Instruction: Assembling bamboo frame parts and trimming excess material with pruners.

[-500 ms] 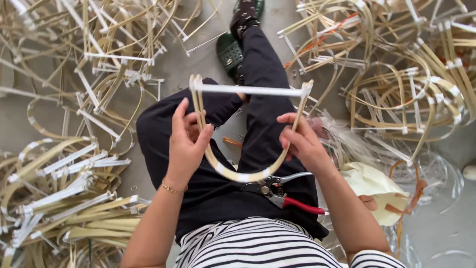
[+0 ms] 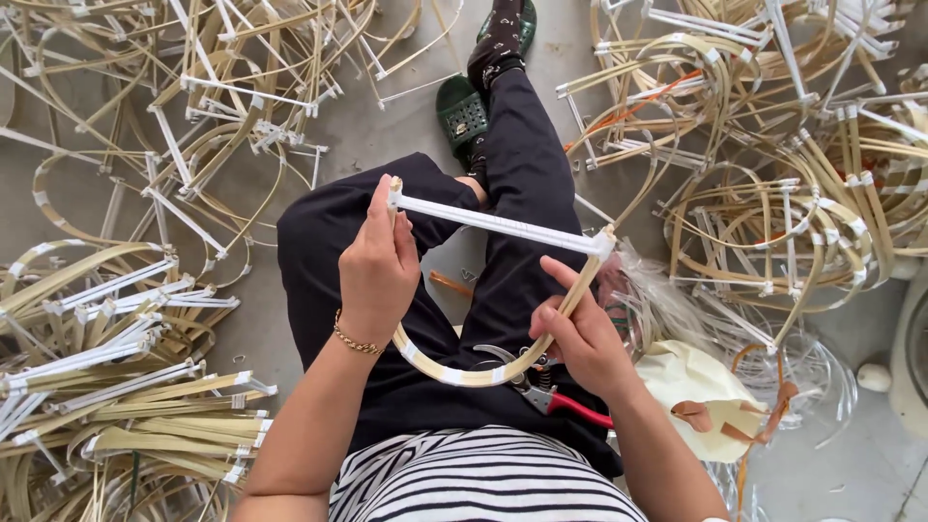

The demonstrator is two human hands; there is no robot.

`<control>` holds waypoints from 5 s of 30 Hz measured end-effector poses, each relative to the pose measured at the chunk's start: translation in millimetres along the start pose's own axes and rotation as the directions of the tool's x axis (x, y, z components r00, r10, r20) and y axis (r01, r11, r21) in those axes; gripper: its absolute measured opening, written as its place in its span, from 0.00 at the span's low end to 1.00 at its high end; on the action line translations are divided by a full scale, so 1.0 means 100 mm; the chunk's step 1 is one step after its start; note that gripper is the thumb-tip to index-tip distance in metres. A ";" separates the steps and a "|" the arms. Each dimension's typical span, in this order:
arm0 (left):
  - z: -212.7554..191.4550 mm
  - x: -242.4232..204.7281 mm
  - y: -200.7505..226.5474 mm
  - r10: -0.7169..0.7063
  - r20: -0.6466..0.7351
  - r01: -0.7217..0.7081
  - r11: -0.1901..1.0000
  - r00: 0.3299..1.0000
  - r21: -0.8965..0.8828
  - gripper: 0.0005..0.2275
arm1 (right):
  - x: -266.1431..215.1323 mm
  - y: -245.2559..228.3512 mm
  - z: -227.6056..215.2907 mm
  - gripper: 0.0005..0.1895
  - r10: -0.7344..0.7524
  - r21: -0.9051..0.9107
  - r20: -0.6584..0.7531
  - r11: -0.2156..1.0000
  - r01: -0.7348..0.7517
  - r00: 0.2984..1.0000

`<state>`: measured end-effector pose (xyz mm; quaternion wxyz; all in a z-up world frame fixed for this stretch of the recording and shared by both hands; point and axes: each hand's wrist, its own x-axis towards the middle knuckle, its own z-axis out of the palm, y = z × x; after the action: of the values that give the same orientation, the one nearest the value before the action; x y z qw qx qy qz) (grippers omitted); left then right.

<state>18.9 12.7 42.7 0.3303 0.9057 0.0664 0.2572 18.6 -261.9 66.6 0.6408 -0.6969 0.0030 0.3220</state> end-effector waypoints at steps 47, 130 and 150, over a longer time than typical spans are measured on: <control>-0.94 -0.41 0.83 0.531 0.383 -0.461 0.847 0.756 -0.266 0.09 | -0.25 -0.31 -0.11 0.21 0.358 -0.133 0.557 0.929 -0.345 0.749; 0.26 -0.92 0.06 -0.053 0.980 0.948 0.271 0.190 -0.169 0.09 | -0.29 0.82 -0.35 0.31 0.201 -0.478 0.274 0.877 -0.048 0.941; -1.20 0.12 -0.25 0.201 0.720 0.199 0.881 0.665 -0.430 0.19 | 0.53 0.30 0.26 0.32 0.244 -0.004 0.112 0.970 -0.245 0.963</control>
<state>-30.7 103.2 109.6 0.5386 0.8209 -0.1401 -0.1285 36.5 -222.8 17.0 0.5988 -0.6690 0.0546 0.4370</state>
